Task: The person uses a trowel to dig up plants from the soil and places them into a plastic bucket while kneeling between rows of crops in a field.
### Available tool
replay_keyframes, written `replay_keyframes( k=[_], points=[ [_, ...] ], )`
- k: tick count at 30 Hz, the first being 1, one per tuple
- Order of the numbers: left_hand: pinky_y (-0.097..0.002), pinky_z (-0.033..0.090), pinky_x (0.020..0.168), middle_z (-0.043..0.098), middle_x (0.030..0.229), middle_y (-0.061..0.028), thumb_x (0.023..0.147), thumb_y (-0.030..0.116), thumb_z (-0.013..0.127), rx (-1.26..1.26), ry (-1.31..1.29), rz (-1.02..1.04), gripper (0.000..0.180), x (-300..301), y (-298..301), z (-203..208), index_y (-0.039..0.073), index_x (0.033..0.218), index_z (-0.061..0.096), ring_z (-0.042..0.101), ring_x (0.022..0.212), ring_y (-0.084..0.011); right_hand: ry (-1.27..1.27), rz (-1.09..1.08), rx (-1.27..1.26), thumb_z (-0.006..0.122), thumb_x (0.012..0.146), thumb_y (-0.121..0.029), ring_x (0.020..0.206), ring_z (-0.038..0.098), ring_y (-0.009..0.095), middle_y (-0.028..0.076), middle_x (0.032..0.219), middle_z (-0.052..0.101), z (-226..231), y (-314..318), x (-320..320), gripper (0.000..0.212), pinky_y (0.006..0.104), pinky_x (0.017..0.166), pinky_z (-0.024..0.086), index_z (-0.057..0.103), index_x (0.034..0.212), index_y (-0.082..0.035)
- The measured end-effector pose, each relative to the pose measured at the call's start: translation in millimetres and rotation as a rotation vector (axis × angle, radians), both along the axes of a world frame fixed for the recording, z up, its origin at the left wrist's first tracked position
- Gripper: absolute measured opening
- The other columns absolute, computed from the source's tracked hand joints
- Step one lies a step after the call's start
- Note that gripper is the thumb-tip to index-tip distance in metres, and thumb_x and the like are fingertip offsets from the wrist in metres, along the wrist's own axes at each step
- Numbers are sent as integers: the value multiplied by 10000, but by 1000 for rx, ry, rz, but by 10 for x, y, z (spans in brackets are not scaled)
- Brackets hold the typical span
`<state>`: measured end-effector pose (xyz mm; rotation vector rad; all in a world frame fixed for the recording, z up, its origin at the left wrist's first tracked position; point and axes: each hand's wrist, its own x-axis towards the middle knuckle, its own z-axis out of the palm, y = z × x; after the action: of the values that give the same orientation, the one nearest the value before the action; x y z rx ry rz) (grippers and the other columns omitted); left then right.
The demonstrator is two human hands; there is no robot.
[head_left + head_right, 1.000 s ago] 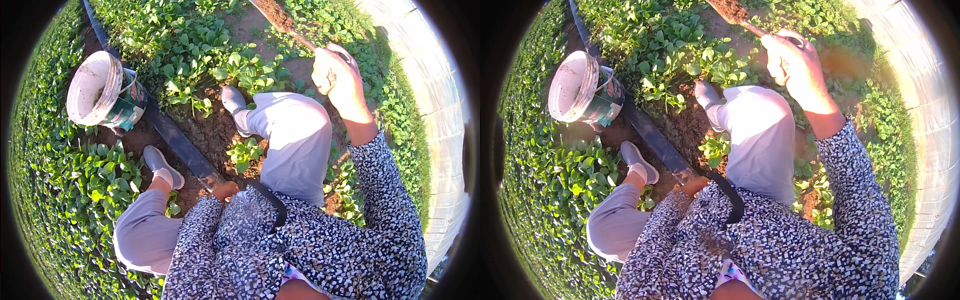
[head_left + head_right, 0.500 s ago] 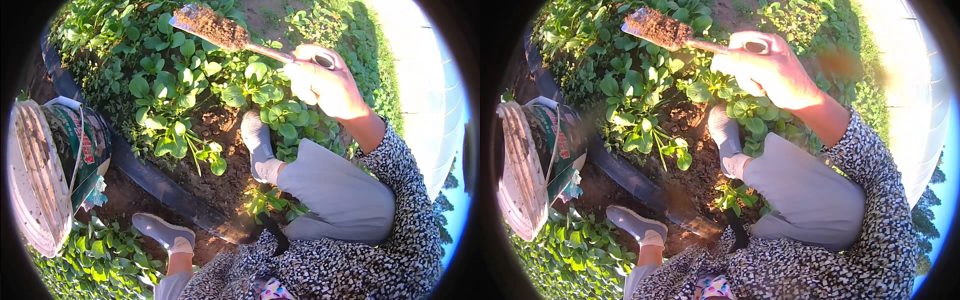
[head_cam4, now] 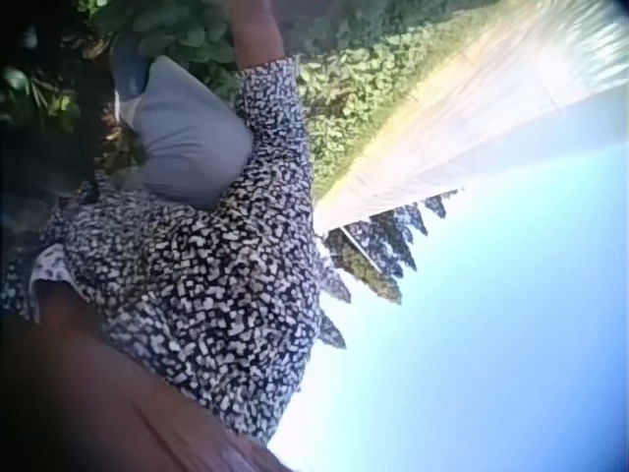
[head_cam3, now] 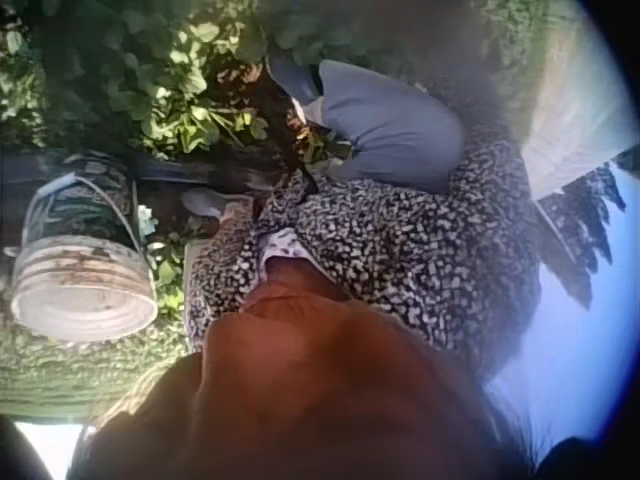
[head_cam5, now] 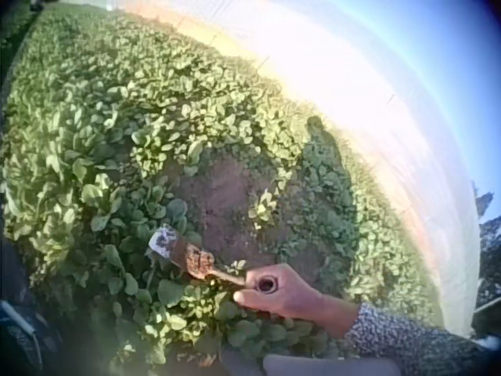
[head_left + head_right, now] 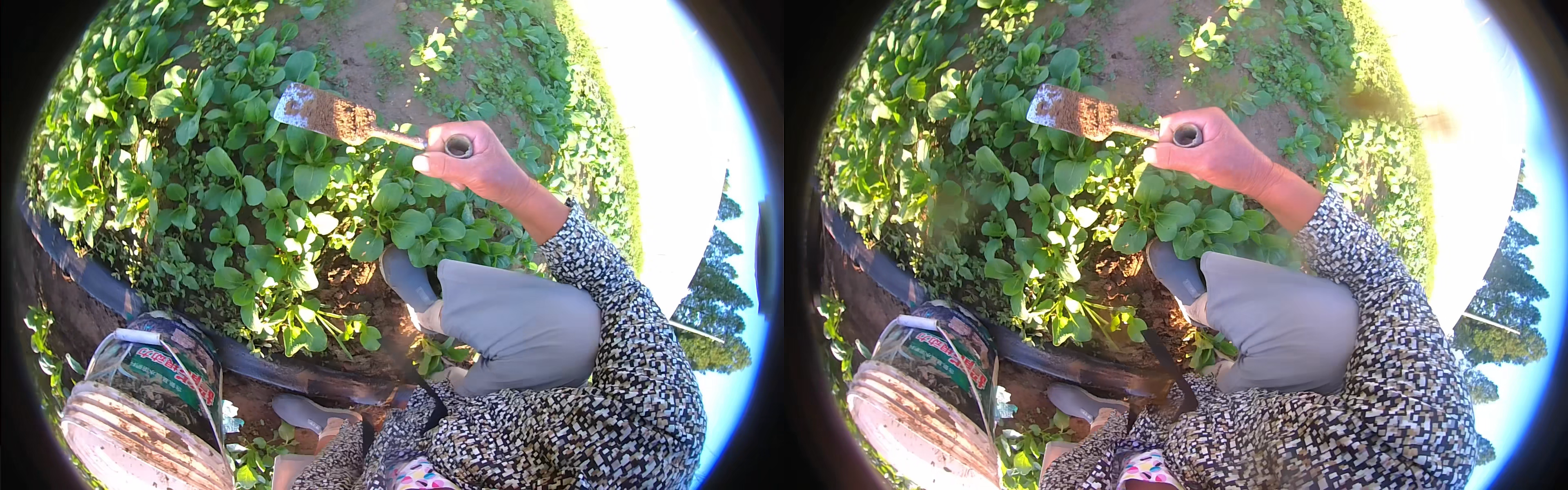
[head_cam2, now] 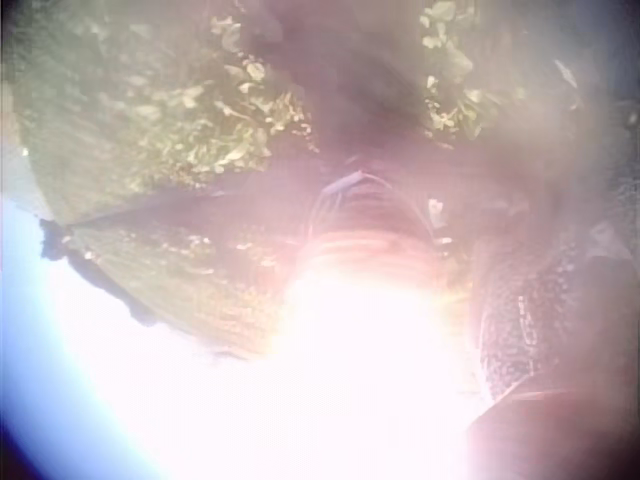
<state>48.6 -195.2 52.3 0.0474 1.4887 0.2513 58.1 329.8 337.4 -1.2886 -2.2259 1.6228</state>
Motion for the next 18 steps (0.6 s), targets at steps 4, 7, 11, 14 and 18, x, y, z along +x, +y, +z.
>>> replay_keyframes(
  k=[4,7,11,14,18],
  points=[
    [-277,482,590,645,792,-81,867,140,530,37,-51,14,168,-183,251,224,33,960,622,612,693,-162,63,-138,9,675,844,-184,467,373,13,-65,526,428,52,34,363,289,214,441,247,516,625,-82],
    [-268,484,587,645,791,-76,877,134,522,90,-129,18,167,-235,583,351,35,972,618,611,689,-153,143,-369,-55,670,847,-190,469,353,8,-77,538,419,-71,-157,863,270,210,430,247,532,642,-83],
    [-257,486,583,644,790,-69,891,127,511,163,-205,61,167,-352,1000,535,38,988,614,608,685,-142,132,-511,-136,660,848,-177,421,358,38,-44,505,427,-141,-527,1428,265,226,407,253,512,654,-75],
    [-248,487,580,644,789,-63,902,122,503,201,-279,65,167,-337,1373,702,39,1000,610,606,681,-133,149,-636,-204,656,846,-169,415,347,36,-50,511,420,-102,-648,1874,253,224,397,248,508,658,-85],
    [-236,489,576,644,788,-56,916,114,492,309,-351,52,168,-322,2112,894,42,1016,605,604,677,-122,325,-873,-313,661,835,-170,395,328,39,-53,514,402,-192,-900,2384,256,229,370,234,486,661,-103]
  ],
)
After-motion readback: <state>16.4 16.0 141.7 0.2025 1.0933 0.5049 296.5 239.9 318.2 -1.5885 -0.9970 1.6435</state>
